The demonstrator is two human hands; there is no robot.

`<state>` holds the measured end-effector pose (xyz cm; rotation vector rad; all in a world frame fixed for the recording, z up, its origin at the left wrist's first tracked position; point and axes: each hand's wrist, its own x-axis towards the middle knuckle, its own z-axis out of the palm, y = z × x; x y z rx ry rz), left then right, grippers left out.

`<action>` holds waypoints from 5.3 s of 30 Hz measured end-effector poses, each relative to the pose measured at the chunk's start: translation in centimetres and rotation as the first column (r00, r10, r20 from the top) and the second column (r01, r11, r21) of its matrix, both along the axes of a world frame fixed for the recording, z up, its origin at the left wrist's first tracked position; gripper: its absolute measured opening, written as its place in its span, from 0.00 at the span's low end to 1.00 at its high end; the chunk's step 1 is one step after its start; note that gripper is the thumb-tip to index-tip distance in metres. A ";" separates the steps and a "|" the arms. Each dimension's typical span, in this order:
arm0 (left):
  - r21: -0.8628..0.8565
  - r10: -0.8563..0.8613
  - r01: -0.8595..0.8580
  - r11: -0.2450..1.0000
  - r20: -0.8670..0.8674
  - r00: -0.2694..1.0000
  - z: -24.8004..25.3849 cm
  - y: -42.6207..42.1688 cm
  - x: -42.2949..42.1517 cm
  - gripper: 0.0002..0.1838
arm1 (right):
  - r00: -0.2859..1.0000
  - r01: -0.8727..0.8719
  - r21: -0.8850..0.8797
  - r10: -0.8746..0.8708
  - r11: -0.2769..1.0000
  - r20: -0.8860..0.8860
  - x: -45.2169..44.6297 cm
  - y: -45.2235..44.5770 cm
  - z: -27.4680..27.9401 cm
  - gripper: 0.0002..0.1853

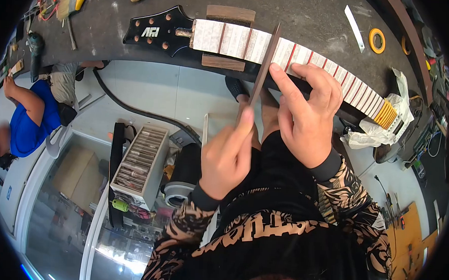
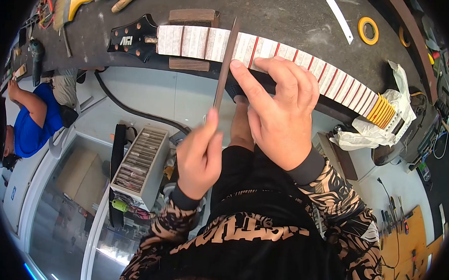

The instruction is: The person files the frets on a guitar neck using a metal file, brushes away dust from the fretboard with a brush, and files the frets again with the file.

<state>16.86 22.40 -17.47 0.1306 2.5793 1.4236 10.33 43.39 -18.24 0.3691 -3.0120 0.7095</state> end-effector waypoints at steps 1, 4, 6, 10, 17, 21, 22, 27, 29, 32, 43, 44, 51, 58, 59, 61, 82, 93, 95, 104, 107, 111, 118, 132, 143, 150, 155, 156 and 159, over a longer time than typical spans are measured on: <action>0.021 0.029 -0.028 0.999 -0.062 0.998 -0.6 1.5 -3.0 0.32 | 1.000 0.000 -0.004 0.000 1.000 0.000 0.1 0.0 0.0 0.43; 0.063 0.065 -0.057 0.996 -0.129 0.990 -2.1 3.8 -7.6 0.33 | 1.000 0.007 0.007 -0.007 1.000 0.008 0.1 -0.1 0.1 0.44; 0.069 0.050 -0.043 0.997 -0.115 0.992 -2.0 2.8 -5.7 0.32 | 1.000 0.005 0.001 -0.005 1.000 -0.008 0.1 -0.1 -0.1 0.45; -0.009 -0.020 0.021 1.000 0.093 0.995 -0.8 -1.2 3.5 0.31 | 1.000 0.003 -0.003 -0.003 1.000 -0.021 0.2 -0.1 -0.1 0.44; 0.062 0.058 -0.053 0.997 -0.076 0.995 -1.6 3.8 -7.4 0.31 | 1.000 0.013 0.015 -0.013 1.000 -0.008 0.3 -0.1 -0.1 0.44; 0.042 0.042 -0.039 0.998 -0.075 0.996 -1.8 1.8 -2.2 0.31 | 1.000 0.002 0.013 -0.002 1.000 -0.003 0.3 -0.1 -0.1 0.43; 0.039 0.031 -0.029 0.999 -0.030 0.999 -1.3 0.6 0.5 0.30 | 1.000 0.001 0.010 -0.001 1.000 -0.008 0.3 0.0 -0.1 0.43; 0.007 0.011 -0.011 1.000 0.028 1.000 -0.5 0.2 1.0 0.30 | 1.000 0.000 -0.007 0.000 1.000 0.000 0.3 0.2 -0.2 0.44; 0.046 0.041 -0.039 0.998 -0.043 0.998 -1.1 2.6 -4.2 0.31 | 1.000 0.005 -0.001 -0.005 1.000 0.006 0.4 0.1 -0.2 0.45; 0.113 0.082 -0.066 0.991 -0.141 0.987 -2.9 4.0 -7.3 0.32 | 1.000 0.014 0.012 -0.014 1.000 0.014 0.3 -0.1 0.1 0.45; 0.286 0.123 -0.127 0.950 0.030 0.992 -2.5 1.7 -0.7 0.28 | 1.000 -0.009 -0.127 0.008 0.992 -0.007 0.4 0.7 -0.4 0.40; 0.296 0.133 -0.141 0.945 0.048 0.990 -2.4 2.5 -2.9 0.28 | 1.000 -0.001 -0.100 0.000 0.995 -0.011 0.5 0.6 -0.4 0.41; 0.102 0.046 -0.048 0.994 0.015 0.999 -1.9 -0.2 2.9 0.28 | 1.000 0.001 -0.011 -0.001 1.000 0.008 0.4 0.0 0.2 0.42; 0.111 0.075 -0.061 0.992 -0.125 0.989 -2.5 2.8 -4.1 0.30 | 0.999 0.004 -0.003 -0.004 1.000 -0.034 0.7 0.0 -0.4 0.45; 0.133 0.090 -0.068 0.989 -0.167 0.982 -3.1 3.5 -5.7 0.31 | 1.000 0.006 0.001 -0.006 1.000 -0.030 0.7 0.0 -0.4 0.45; 0.142 0.093 -0.069 0.987 -0.170 0.981 -3.5 3.8 -6.6 0.30 | 1.000 0.011 0.004 -0.011 1.000 -0.023 0.7 0.0 -0.4 0.45; 0.022 0.028 -0.030 0.999 0.065 0.997 -1.0 -0.3 3.8 0.29 | 0.998 0.004 0.006 -0.004 1.000 -0.063 0.7 0.1 -0.8 0.45; 0.105 0.064 -0.059 0.993 -0.044 0.997 -2.8 -0.7 4.4 0.32 | 0.997 0.004 0.026 -0.002 1.000 -0.073 0.7 -0.1 -0.9 0.45; 0.083 0.033 -0.038 0.996 0.051 0.998 -2.2 -2.5 7.6 0.30 | 0.998 0.003 0.027 -0.002 1.000 -0.066 0.8 0.0 -0.8 0.45; 0.248 0.085 -0.093 0.964 0.043 0.995 -4.0 -2.2 7.4 0.27 | 0.996 0.006 0.041 -0.002 0.999 -0.091 0.8 0.0 -1.2 0.45; 0.250 0.079 -0.092 0.964 0.061 0.995 -3.9 -2.0 7.3 0.27 | 0.996 0.007 0.040 -0.003 0.999 -0.092 0.8 0.0 -1.2 0.45; 0.299 0.069 -0.098 0.949 0.105 0.992 -3.2 -1.1 5.2 0.27 | 0.998 0.004 0.036 -0.001 0.999 -0.068 0.8 0.0 -0.8 0.45; 0.404 0.138 -0.107 0.908 -0.049 0.989 -3.8 3.6 -7.0 0.25 | 0.998 0.008 0.052 -0.004 0.999 -0.067 0.8 -0.1 -0.7 0.45; 0.194 0.106 -0.067 0.979 -0.200 0.974 -4.3 2.9 -4.6 0.31 | 0.999 -0.002 0.062 0.005 0.998 -0.048 0.8 -0.2 -0.4 0.46; 0.179 0.134 -0.126 0.976 -0.031 0.991 -3.1 -2.1 7.1 0.27 | 0.997 0.002 0.057 0.002 0.998 -0.074 0.8 -0.1 -0.7 0.44; 0.245 0.102 -0.117 0.962 0.076 0.992 -3.7 -1.7 7.5 0.28 | 0.997 0.004 0.044 0.000 0.999 -0.077 0.8 -0.1 -1.0 0.44; 0.278 0.093 -0.113 0.954 0.085 0.992 -3.0 -1.2 5.3 0.28 | 0.998 0.004 0.041 -0.002 0.999 -0.064 0.7 0.0 -0.8 0.45; 0.282 0.093 -0.101 0.954 0.040 0.995 -3.1 -0.8 3.9 0.28 | 0.998 0.002 0.040 0.001 0.999 -0.069 0.7 0.0 -0.9 0.45; 0.394 0.145 -0.122 0.911 -0.031 0.989 -3.2 2.9 -5.2 0.26 | 0.998 0.005 0.050 -0.002 0.999 -0.065 0.8 -0.2 -0.7 0.45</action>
